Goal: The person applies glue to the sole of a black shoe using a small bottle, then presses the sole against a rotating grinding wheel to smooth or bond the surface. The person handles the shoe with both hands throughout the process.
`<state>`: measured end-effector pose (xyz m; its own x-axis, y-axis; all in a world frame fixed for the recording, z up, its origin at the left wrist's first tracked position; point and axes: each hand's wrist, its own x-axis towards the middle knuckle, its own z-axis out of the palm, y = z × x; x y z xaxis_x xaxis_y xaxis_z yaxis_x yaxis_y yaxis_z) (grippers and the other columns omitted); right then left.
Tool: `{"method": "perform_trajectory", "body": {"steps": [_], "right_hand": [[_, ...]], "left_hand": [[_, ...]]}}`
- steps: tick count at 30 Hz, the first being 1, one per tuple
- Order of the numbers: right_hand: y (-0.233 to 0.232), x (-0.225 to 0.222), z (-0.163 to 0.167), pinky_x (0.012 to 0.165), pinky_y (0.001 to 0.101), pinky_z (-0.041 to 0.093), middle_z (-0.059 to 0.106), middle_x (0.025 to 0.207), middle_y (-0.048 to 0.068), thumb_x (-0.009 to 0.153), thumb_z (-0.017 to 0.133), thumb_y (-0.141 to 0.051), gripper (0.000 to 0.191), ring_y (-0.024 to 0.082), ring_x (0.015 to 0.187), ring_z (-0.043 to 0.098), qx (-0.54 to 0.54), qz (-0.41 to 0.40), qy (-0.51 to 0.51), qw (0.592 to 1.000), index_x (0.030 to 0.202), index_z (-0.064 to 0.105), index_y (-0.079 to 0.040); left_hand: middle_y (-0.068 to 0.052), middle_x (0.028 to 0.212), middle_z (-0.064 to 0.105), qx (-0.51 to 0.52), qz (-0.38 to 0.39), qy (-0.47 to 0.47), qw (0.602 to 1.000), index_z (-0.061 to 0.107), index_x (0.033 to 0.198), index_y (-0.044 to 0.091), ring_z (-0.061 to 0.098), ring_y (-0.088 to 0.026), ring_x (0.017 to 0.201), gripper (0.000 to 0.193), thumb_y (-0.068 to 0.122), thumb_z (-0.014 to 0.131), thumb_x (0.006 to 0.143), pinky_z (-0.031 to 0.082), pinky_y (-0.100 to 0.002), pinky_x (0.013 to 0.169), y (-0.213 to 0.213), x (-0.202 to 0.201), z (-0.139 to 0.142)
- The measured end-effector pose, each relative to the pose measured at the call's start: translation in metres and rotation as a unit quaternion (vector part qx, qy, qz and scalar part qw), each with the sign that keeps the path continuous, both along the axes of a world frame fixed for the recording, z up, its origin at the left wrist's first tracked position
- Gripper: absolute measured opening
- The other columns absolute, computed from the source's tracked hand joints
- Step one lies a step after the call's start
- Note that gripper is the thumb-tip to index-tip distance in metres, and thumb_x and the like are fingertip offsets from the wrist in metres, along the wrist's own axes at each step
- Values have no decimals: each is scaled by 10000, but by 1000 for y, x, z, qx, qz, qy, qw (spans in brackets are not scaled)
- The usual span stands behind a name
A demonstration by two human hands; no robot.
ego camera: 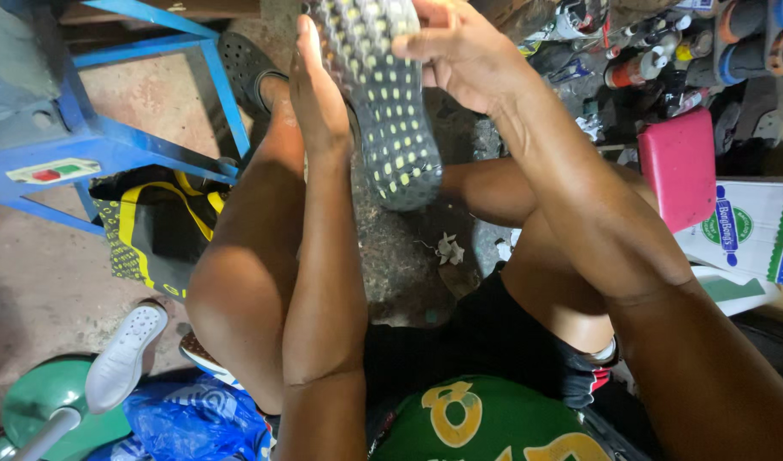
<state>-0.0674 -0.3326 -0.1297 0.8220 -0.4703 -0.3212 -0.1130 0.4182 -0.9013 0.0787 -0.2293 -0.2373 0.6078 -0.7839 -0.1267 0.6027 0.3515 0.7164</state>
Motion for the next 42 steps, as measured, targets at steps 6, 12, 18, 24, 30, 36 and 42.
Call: {"method": "perform_trajectory", "body": {"steps": [6,12,18,24,30,36,42], "right_hand": [[4,-3,-18,874,214,532,674,1218,-30,911,643,117,592,54,1077,644,-33,36,7,999,1461,519,-66],[2,-2,-27,753,187,437,642,1199,-51,968,670,49,485,19,1010,575,-73,65,2,995,1424,544,-60],[6,4,-22,642,170,428,639,1112,-107,1068,666,-218,346,-19,939,541,-137,43,68,987,1383,578,-104],[10,8,-14,641,203,490,685,1067,-83,1036,638,-230,328,22,904,614,-87,56,72,992,1335,584,-104],[17,3,-20,666,184,466,669,1120,-62,1055,647,-181,356,13,917,578,-155,114,100,976,1395,585,-96],[15,3,-24,782,235,585,687,1137,-44,1054,614,-158,329,32,995,655,-81,90,86,989,1373,580,-88],[5,-3,-16,841,261,597,707,1193,5,1050,627,-140,398,84,1031,688,-28,54,56,997,1437,566,-68]], "left_hand": [[-125,1181,705,-14,43,-168,985,636,1238,-27,675,-174,1058,476,390,425,1143,555,-321,970,22,-14,-5],[-113,1002,722,138,40,-225,964,627,1121,-35,647,-159,883,368,304,705,1002,560,-323,791,23,-20,-7],[-132,1121,751,160,31,-260,952,620,1264,-34,720,-194,1031,493,403,570,1042,567,-317,909,23,-16,-8],[-152,1202,704,34,21,-123,992,596,1291,-20,713,-215,1086,473,384,457,1087,581,-344,968,15,0,-5],[-104,1117,707,123,21,-195,973,677,1246,-25,679,-175,1033,432,348,549,1070,547,-301,952,20,8,0],[-90,1148,724,65,-16,-1,998,625,1276,-14,705,-185,1057,511,410,446,1053,573,-335,944,20,6,7],[-163,1226,687,-82,-78,138,984,595,1283,-63,683,-243,1120,432,288,452,1077,546,-399,1008,23,6,5]]}}
